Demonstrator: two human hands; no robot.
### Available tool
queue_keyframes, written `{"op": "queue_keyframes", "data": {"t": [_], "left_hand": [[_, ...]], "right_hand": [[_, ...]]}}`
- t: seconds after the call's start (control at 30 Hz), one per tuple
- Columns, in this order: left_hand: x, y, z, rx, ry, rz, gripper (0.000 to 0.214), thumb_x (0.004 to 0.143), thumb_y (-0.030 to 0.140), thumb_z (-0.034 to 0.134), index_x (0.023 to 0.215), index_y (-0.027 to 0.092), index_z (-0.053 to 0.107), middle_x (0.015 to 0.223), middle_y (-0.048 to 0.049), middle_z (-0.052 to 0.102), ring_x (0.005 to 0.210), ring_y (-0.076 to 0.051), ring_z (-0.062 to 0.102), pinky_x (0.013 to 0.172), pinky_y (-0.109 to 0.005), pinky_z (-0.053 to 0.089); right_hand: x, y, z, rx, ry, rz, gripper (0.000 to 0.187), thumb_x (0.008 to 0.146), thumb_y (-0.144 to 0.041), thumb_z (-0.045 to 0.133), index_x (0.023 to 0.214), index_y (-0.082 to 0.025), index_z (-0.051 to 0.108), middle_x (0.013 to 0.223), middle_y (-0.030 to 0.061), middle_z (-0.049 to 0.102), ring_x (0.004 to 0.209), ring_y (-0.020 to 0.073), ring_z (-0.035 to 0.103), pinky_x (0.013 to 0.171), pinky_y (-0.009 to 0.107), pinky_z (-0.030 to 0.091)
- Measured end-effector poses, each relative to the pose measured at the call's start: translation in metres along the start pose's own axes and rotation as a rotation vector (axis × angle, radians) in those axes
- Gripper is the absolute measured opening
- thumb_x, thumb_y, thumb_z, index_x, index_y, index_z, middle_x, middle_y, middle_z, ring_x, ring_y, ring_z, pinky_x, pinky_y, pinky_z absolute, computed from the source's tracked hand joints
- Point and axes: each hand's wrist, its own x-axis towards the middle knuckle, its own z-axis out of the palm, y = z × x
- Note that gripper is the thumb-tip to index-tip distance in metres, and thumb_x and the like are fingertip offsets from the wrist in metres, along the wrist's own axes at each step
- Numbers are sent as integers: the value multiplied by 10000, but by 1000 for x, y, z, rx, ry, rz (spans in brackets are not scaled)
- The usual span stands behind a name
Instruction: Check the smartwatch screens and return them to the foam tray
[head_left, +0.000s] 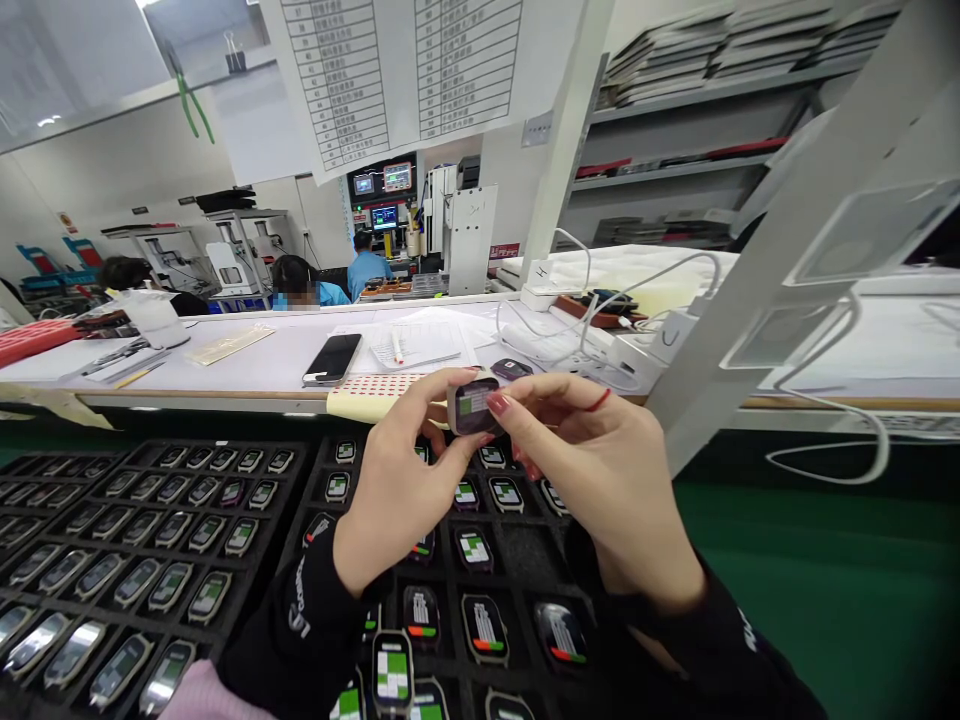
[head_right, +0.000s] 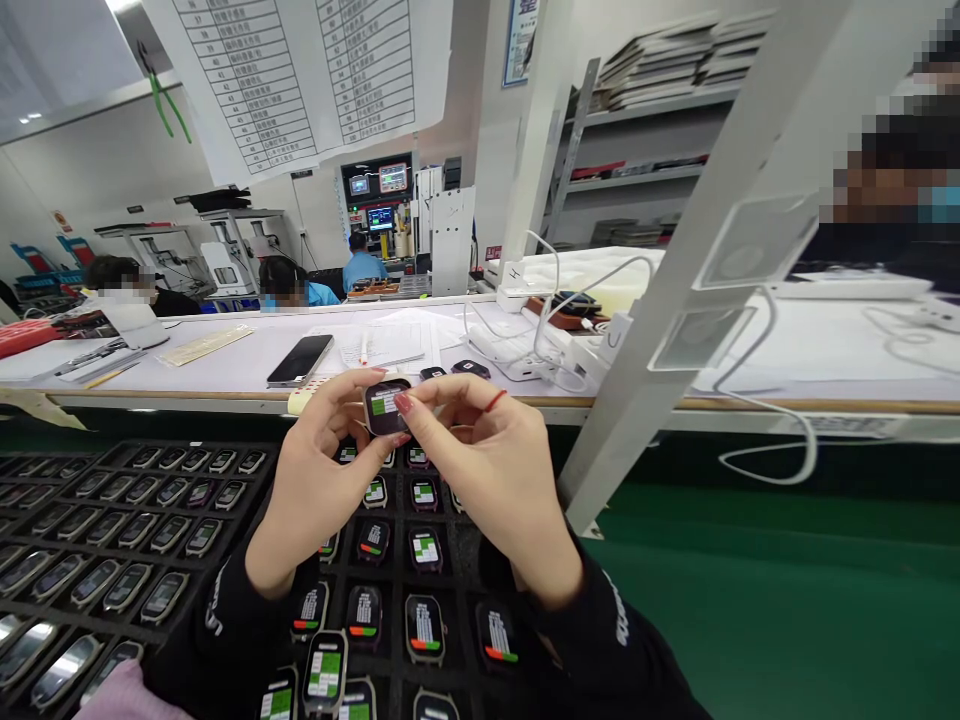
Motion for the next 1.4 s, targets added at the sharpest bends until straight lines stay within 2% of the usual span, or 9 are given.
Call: {"op": "queue_keyframes", "data": {"t": [0.17, 0.5, 0.73, 0.9, 1.0, 1.1, 1.17, 1.27, 1.4], "left_hand": [[0, 1, 0, -4, 2, 14, 436, 834, 73, 727, 1212, 257, 614, 1103, 1, 702, 712, -70, 585, 614, -188, 498], [0, -1, -3, 42, -8, 8, 466, 834, 88, 737, 1233, 296, 616, 1060, 26, 695, 696, -65, 585, 648, -206, 513], [2, 4, -4, -114, -44, -7, 471, 819, 103, 769, 1227, 281, 616, 1042, 22, 701, 669, -46, 574, 592, -151, 503], [3, 4, -7, -153, -46, 2, 462, 821, 126, 786, 1218, 292, 620, 1044, 25, 706, 736, -55, 608, 627, -142, 507], [4, 3, -10, -147, -22, -12, 457, 825, 128, 781, 1216, 302, 620, 1088, 19, 695, 745, -58, 604, 628, -155, 504], [4, 3, -12, -141, -10, -37, 464, 830, 120, 769, 1227, 303, 615, 1070, 8, 687, 768, -83, 614, 634, -185, 509], [4, 2, -13, -142, -11, -35, 464, 830, 126, 768, 1233, 296, 614, 1061, -3, 684, 779, -101, 625, 636, -206, 518], [4, 1, -13, -136, -28, -34, 460, 837, 139, 760, 1246, 286, 610, 1115, -24, 684, 808, -121, 642, 648, -227, 534], [4, -2, -10, -145, -68, -40, 467, 849, 134, 742, 1267, 285, 600, 1207, -38, 680, 852, -126, 659, 673, -225, 539]], "right_hand": [[1, 1, 0, -17, 6, -16, 225, 827, -395, 802, 785, -196, 707, 547, -30, 579, 409, 80, 458, 349, 182, 367], [-3, -2, 3, -53, 67, -53, 119, 826, -272, 763, 768, -194, 694, 575, -21, 589, 443, 80, 484, 378, 167, 384], [0, -3, -6, 88, -92, 52, 252, 817, -408, 834, 813, -193, 703, 507, -47, 537, 388, 73, 453, 355, 162, 388], [-3, -1, -15, 260, -168, 61, 223, 897, -421, 776, 853, -227, 677, 540, -47, 523, 400, 85, 450, 354, 181, 367], [-2, 0, -17, 259, -65, 37, 215, 912, -425, 759, 861, -244, 656, 633, -15, 580, 435, 105, 456, 372, 226, 374], [0, 1, -14, 118, 145, -33, 205, 887, -377, 788, 964, -255, 642, 739, 4, 636, 485, 124, 506, 398, 247, 427], [1, 3, -11, 23, 215, -83, 214, 884, -313, 775, 1040, -254, 641, 819, 18, 669, 525, 133, 550, 424, 250, 473], [1, 4, -8, -104, 115, -108, 73, 939, -253, 655, 987, -225, 703, 911, 47, 698, 529, 108, 554, 468, 243, 517], [-1, 3, -5, -34, -99, -92, 185, 958, -257, 590, 1058, -211, 739, 1021, 55, 706, 510, 71, 559, 447, 209, 509]]}}
